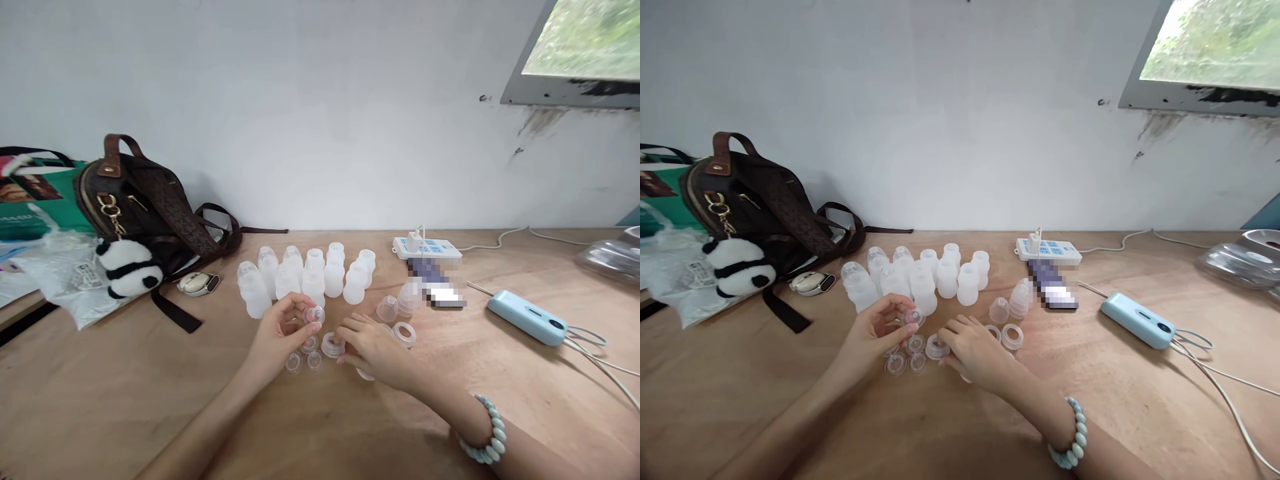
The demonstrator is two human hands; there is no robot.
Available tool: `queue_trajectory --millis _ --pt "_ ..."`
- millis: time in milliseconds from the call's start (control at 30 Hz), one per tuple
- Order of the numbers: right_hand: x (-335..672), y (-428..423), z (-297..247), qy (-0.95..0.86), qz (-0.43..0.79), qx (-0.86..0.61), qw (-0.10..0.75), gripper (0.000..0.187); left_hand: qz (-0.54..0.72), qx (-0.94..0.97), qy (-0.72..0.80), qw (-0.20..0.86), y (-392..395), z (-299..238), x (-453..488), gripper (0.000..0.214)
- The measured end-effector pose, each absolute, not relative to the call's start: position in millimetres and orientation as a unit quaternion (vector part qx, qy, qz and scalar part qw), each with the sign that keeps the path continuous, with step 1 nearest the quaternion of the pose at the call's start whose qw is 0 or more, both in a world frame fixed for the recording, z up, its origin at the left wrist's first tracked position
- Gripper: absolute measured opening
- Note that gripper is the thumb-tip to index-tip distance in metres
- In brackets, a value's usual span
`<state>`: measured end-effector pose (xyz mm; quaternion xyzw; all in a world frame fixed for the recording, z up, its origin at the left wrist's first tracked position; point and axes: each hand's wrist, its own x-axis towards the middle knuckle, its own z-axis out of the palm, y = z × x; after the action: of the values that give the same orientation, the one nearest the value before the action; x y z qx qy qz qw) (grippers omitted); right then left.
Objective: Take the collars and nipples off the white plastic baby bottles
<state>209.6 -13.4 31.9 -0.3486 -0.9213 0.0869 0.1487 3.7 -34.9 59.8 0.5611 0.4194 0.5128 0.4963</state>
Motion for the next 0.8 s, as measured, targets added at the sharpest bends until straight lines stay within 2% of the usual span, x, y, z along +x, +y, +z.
queue_trajectory --millis 67,200,267,367,500,700,800 --pt "216 -12 38 -0.910 0.112 -0.343 0.207 0.018 0.513 0.549 0.423 0.507 -35 57 5 0.028" --pt "226 -18 54 -0.842 0.096 -0.308 0.433 0.014 0.525 0.525 0.419 0.523 -39 56 10 0.030" --pt "224 -24 57 -0.817 0.071 -0.293 0.491 0.017 0.527 0.521 0.415 0.527 -41 57 13 0.031" --pt "217 -33 55 -0.839 0.062 -0.252 0.478 0.037 0.519 0.526 0.423 0.524 -47 58 17 0.029" --pt "211 -34 48 -0.864 0.061 -0.224 0.446 0.036 0.496 0.544 0.412 0.537 -53 59 19 0.028" --pt "212 -31 46 -0.856 0.069 -0.222 0.462 0.038 0.477 0.587 0.354 0.551 -58 58 20 0.016" --pt "212 -32 46 -0.854 0.071 -0.225 0.464 0.039 0.475 0.579 0.346 0.565 -62 58 21 0.016"
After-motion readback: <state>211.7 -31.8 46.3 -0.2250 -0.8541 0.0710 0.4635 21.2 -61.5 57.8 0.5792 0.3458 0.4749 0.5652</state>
